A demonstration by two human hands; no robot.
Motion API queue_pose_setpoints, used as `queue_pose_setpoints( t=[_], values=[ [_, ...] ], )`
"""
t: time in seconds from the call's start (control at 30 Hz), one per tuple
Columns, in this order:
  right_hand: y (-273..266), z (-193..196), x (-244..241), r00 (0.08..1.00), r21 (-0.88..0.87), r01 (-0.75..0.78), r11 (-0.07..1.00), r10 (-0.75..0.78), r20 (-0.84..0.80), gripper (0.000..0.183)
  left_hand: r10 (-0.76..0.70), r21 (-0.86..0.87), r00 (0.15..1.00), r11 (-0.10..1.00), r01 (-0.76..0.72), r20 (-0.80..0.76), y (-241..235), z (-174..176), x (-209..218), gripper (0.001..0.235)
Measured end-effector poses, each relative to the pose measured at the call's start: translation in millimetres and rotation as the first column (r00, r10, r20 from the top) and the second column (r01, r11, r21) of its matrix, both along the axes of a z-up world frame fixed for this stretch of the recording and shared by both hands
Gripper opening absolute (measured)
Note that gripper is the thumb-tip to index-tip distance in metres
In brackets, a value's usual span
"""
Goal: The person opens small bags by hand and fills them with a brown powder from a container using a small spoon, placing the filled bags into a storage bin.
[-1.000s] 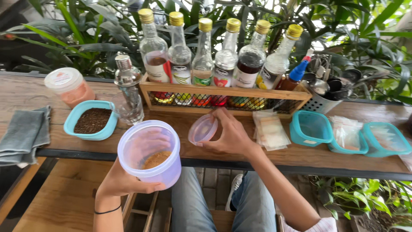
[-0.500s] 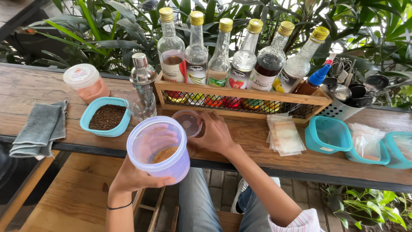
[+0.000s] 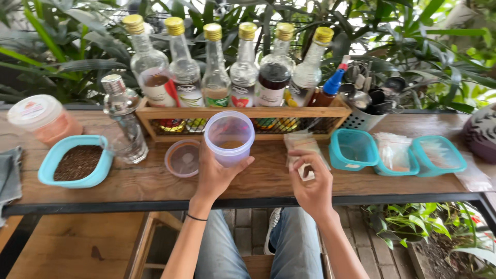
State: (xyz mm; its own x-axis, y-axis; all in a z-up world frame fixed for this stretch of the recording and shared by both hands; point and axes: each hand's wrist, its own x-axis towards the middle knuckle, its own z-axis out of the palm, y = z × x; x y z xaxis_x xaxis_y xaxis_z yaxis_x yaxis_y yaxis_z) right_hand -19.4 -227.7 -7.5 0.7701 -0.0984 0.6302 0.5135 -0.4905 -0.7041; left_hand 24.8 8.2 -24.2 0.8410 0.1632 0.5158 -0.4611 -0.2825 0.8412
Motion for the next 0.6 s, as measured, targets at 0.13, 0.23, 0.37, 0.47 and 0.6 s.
queue_pose_setpoints(
  t=[0.13, 0.23, 0.37, 0.47, 0.6],
  values=[
    [-44, -26, -11, 0.995, 0.054, 0.091, 0.994, -0.092, 0.029, 0.02, 0.006, -0.003, 0.999, 1.0, -0.006, 0.048, -19, -19, 6, 0.1],
    [-61, -39, -12, 0.97, 0.05, 0.224, 0.973, -0.228, 0.081, 0.022, 0.054, 0.059, 0.998, 0.997, -0.056, 0.023, -17, -24, 8, 0.103],
    [-68, -45, -7, 0.954, -0.138, 0.295, 0.945, -0.283, 0.103, 0.028, 0.023, 0.042, 1.0, 0.999, -0.023, -0.002, -19, -8, 3, 0.101],
    [-67, -43, -4, 0.957, -0.243, 0.288, 0.926, -0.267, 0.116, 0.032, 0.014, 0.056, 1.0, 0.998, -0.013, -0.004, -20, -4, 2, 0.102],
    [-69, -51, -4, 0.966, -0.382, 0.258, 0.887, -0.236, 0.104, 0.036, -0.011, 0.11, 1.0, 0.994, 0.01, 0.011, -13, -6, 2, 0.12]
  ],
)
